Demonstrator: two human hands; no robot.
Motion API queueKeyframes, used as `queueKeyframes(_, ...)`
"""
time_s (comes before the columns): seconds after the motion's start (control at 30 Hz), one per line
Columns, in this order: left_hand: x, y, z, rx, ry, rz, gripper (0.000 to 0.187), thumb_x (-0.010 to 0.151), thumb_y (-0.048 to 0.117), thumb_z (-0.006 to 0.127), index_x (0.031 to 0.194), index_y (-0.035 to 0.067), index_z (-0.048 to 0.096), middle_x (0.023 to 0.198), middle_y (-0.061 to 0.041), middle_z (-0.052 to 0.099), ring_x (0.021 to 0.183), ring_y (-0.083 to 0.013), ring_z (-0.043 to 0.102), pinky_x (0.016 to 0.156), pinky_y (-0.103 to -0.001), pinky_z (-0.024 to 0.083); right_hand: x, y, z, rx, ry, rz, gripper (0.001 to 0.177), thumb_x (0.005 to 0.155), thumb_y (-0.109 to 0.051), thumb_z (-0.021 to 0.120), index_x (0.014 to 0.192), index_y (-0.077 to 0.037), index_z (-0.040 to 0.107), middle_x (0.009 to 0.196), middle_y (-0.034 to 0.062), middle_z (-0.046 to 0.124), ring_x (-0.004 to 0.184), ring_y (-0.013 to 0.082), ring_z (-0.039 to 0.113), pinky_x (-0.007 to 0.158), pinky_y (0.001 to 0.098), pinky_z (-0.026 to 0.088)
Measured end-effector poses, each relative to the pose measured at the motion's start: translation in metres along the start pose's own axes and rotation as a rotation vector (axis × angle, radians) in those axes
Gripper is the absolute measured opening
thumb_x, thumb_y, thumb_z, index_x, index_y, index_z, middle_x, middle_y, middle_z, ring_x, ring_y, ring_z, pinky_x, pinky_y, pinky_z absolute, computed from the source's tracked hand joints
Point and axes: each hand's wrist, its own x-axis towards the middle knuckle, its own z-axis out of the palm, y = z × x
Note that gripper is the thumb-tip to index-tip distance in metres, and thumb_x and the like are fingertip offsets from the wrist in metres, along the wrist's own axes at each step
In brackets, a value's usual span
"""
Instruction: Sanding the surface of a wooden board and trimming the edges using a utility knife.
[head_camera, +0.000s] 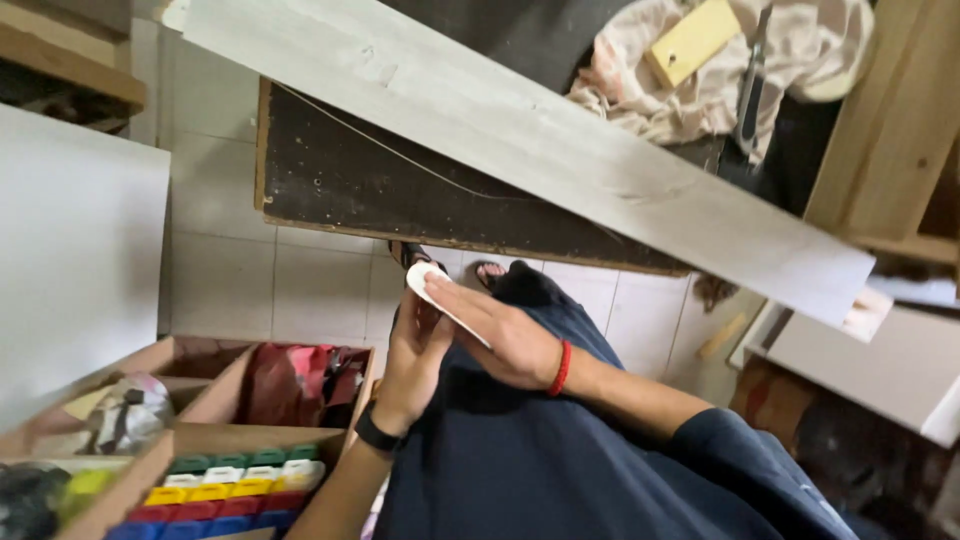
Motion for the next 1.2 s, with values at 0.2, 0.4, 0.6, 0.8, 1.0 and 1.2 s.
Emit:
queueKeyframes(0.2,0.069,0.028,-0.027,0.604,-0.271,0.001,0.054,0.09,0.01,0.065,0.142,0.007,0.05,0.144,-0.016,0.051,0.124,-0.0371,0.055,0.096,-0.048,0.05,-0.023,0.018,-0.016,-0.212,0.22,0.185,0.048,0.095,-0.009,0.044,0.142,-0.002,0.049,0.144,0.0258,0.048,0.133,0.0444,0.046,0.108,0.053,0.039)
queueKeyframes(0.4,0.189,0.021,0.028,1.08,-0.449,0.645,0.036,0.103,0.029,0.058,0.131,0.008,0.064,0.125,-0.014,0.065,0.121,-0.0372,0.058,0.101,-0.048,0.042,-0.163,0.109,-0.088,-0.794,0.497,0.307,0.047,0.104,-0.009,0.031,0.146,0.008,0.044,0.145,0.0311,0.045,0.133,0.0458,0.041,0.111,0.0521,0.033)
queueKeyframes(0.6,0.283,-0.037,0.169,1.238,-0.869,0.895,0.031,0.1,0.021,0.06,0.13,0.012,0.063,0.131,-0.012,0.063,0.129,-0.0335,0.048,0.108,-0.053,0.034,-0.242,0.156,-0.135,-0.901,0.866,0.89,0.054,0.107,0.002,0.042,0.157,0.0,0.021,0.163,0.0152,0.012,0.152,0.0326,0.005,0.125,0.057,0.011)
queueKeyframes(0.8,0.308,-0.095,0.216,1.306,-0.996,1.065,0.037,0.094,0.024,0.059,0.13,0.016,0.061,0.094,-0.012,0.068,0.079,-0.0362,0.063,0.066,-0.049,0.044,-0.228,0.211,-0.112,-0.7,1.094,0.95,0.064,0.107,-0.003,0.049,0.161,-0.01,0.015,0.166,0.011,0.006,0.156,0.0312,0.001,0.126,0.0569,0.008)
queueKeyframes(1.0,0.3,-0.091,0.216,1.39,-0.876,1.105,0.031,0.099,0.028,0.055,0.13,0.031,0.059,0.105,0.004,0.069,0.085,-0.0233,0.068,0.054,-0.044,0.051,-0.156,0.222,-0.064,-0.72,1.067,0.918,0.065,0.107,-0.001,0.042,0.162,-0.01,0.009,0.168,0.0041,-0.006,0.158,0.0216,-0.011,0.13,0.0377,-0.016)
queueKeyframes(1.2,0.323,-0.094,0.221,1.424,-0.943,1.049,0.025,0.095,0.051,0.063,0.115,0.037,0.071,0.086,-0.002,0.076,0.068,-0.0335,0.069,0.047,-0.051,0.048,-0.031,0.211,0.035,-0.663,0.896,0.71,0.073,0.085,-0.001,0.04,0.156,0.0,0.022,0.163,0.0163,0.016,0.155,0.0317,0.009,0.129,0.0489,0.001)
